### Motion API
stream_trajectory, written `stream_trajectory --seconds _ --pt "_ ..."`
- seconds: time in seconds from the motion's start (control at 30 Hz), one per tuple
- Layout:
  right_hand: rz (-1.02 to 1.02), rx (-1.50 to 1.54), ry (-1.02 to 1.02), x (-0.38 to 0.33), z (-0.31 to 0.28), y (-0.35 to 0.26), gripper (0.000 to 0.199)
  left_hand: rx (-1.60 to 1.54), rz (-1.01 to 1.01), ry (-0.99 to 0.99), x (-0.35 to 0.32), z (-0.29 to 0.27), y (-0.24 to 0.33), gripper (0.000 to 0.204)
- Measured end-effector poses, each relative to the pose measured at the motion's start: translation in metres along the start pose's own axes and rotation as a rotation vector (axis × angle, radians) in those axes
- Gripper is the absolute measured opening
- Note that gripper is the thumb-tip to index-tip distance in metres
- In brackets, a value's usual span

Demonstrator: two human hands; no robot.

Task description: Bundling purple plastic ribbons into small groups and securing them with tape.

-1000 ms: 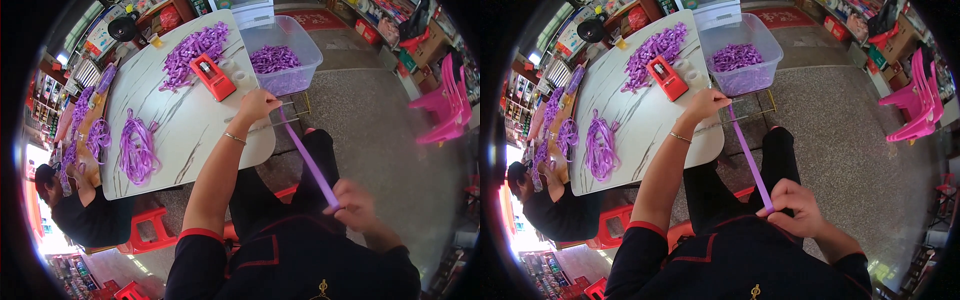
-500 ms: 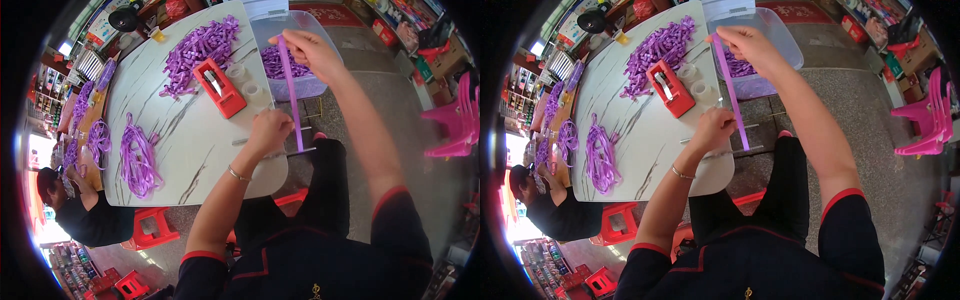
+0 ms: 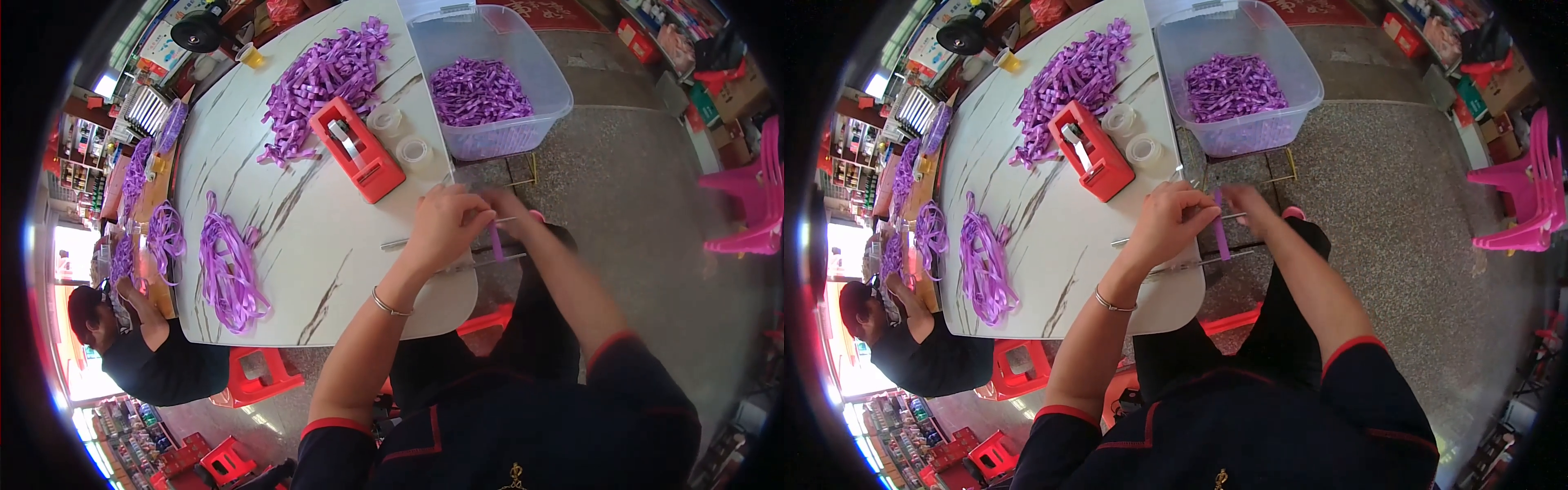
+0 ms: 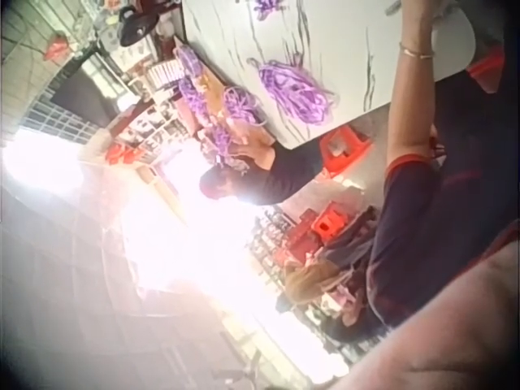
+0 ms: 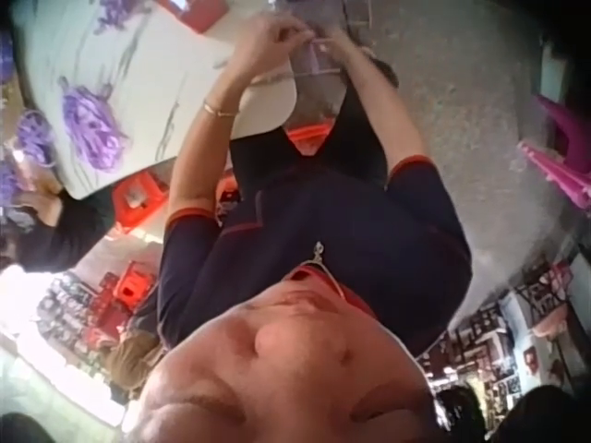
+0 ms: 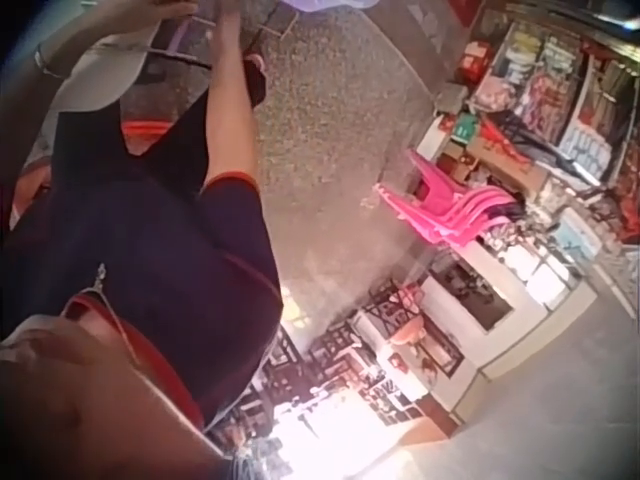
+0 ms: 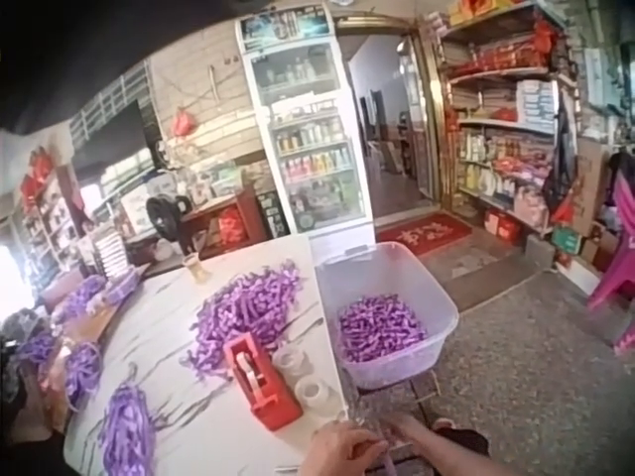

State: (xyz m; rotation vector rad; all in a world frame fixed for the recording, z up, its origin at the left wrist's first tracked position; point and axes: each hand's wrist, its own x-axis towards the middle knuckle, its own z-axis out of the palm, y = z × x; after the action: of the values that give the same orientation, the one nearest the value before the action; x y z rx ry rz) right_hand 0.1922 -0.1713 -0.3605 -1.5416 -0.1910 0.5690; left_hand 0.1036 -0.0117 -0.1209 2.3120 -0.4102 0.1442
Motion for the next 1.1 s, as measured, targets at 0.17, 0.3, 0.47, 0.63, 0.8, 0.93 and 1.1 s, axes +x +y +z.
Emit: stream_trajectory --seconds 0.17,0.3,0.47,0.63,0.8,0.93,1.1 --pt "0.2 0.0 0.007 -0.162 0.038 -0.03 0.023 0.087 -0.042 -0.03 -0.011 -0.008 -0.005 0.013" --pt "0.139 -0.013 0.055 -0.247 0.051 -0.066 0.022 0.099 -0.004 -0.051 -0.008 -0.007 -0.005 0.016" --pt "0.012 -0.143 -0.048 -0.284 0.064 -0.144 0.019 0.081 -0.172 -0.165 -0.009 -0.009 -0.003 0.024" --pt "-0.161 -0.209 -0.081 -0.288 0.061 -0.197 0.017 0.136 -0.022 -0.069 -0.009 -0.004 -0.004 0.025" --pt "-0.335 -0.275 -0.042 -0.235 0.051 -0.251 0.017 0.136 -0.015 -0.034 -0.012 -0.005 -0.003 0.025" --pt "-0.249 -0.065 0.04 -0.161 0.052 -0.264 0.021 0.168 0.019 -0.024 -0.013 -0.005 -0.006 0.029" --pt "-0.079 0.155 -0.094 -0.087 0.036 -0.237 0.026 0.126 0.008 -0.047 -0.012 -0.013 0.0 0.033"
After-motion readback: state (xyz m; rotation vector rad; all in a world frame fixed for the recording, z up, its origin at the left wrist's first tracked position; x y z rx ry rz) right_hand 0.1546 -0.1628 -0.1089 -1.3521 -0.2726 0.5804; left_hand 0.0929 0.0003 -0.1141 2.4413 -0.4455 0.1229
